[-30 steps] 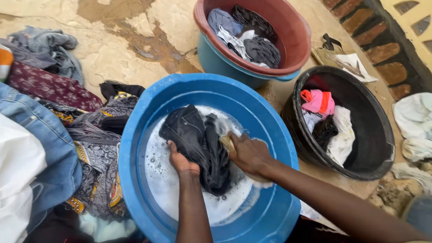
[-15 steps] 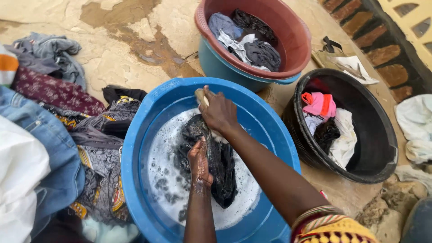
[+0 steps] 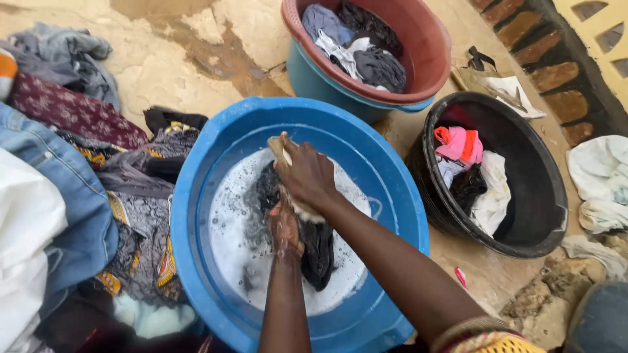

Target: Hand-washing a dark garment in a basin of soapy water using a scrub brush

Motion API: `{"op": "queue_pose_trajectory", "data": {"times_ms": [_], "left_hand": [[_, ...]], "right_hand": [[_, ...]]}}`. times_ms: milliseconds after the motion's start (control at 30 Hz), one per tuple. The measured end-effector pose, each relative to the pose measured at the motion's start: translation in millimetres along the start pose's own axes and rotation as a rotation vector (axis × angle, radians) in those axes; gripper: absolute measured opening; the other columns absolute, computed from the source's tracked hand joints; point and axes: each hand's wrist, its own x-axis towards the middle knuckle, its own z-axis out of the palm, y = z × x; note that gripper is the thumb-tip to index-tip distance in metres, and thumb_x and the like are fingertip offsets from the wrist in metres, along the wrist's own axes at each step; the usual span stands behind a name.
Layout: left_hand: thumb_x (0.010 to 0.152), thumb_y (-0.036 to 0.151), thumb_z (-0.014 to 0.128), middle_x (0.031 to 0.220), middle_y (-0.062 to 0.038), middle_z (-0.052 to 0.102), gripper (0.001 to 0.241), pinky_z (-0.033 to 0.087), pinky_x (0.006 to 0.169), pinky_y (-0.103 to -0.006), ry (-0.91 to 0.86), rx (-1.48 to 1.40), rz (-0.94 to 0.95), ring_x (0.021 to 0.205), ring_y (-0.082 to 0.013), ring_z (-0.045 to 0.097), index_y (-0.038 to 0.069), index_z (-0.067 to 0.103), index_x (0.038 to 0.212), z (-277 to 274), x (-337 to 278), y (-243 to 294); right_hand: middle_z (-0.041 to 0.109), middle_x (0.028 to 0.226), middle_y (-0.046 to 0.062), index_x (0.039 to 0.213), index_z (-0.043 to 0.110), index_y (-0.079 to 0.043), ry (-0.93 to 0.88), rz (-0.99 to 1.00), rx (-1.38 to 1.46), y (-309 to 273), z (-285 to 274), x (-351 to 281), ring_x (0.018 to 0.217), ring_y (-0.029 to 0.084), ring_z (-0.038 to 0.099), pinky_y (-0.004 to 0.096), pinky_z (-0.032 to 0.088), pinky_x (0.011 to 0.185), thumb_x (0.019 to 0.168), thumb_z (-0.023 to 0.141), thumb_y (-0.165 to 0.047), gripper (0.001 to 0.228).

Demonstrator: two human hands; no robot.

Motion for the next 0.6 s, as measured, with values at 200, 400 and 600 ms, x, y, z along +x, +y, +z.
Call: {"op": "queue_pose_trajectory", "data": {"times_ms": [200, 400, 600], "left_hand": [[0.093, 0.033, 0.076, 0.057, -0.009, 0.062, 0.033, 0.046, 0.059, -0.0362, 0.09, 0.245, -0.071, 0.061, -0.0152, 0.057, 0.012, 0.078, 0.068, -0.7, 20.6, 24.4], [0.097, 0.053, 0.073, 0.056, -0.017, 0.061, 0.064, 0.05, 0.066, -0.0391, 0.228, 0.134, -0.043, 0.059, -0.0271, 0.066, -0.001, 0.069, 0.063, -56.7, 103.1, -43.9], [0.092, 0.035, 0.072, 0.063, -0.012, 0.071, 0.032, 0.045, 0.061, -0.036, 0.162, 0.438, -0.086, 0.067, -0.015, 0.061, 0.008, 0.08, 0.076, -36.2, 45.3, -18.3]], "right_hand": [[0.056, 0.129, 0.036, 0.158, 0.038, -0.013, 0.015, -0.062, -0.035, -22.1, -22.1, -28.9, 0.073, 0.064, 0.066, 0.067, 0.057, 0.059, 0.107, 0.04, -0.036, 0.056], [0.063, 0.128, 0.029, 0.159, 0.04, -0.028, -0.251, -0.031, 0.322, -50.3, -56.2, -135.2, 0.095, 0.063, 0.065, 0.072, 0.059, 0.069, 0.1, 0.053, -0.043, 0.063], [0.063, 0.128, 0.032, 0.156, 0.046, -0.014, -0.023, -0.023, 0.16, -17.2, 2.0, -11.5, 0.102, 0.057, 0.068, 0.065, 0.058, 0.08, 0.103, 0.046, -0.044, 0.061]]}}
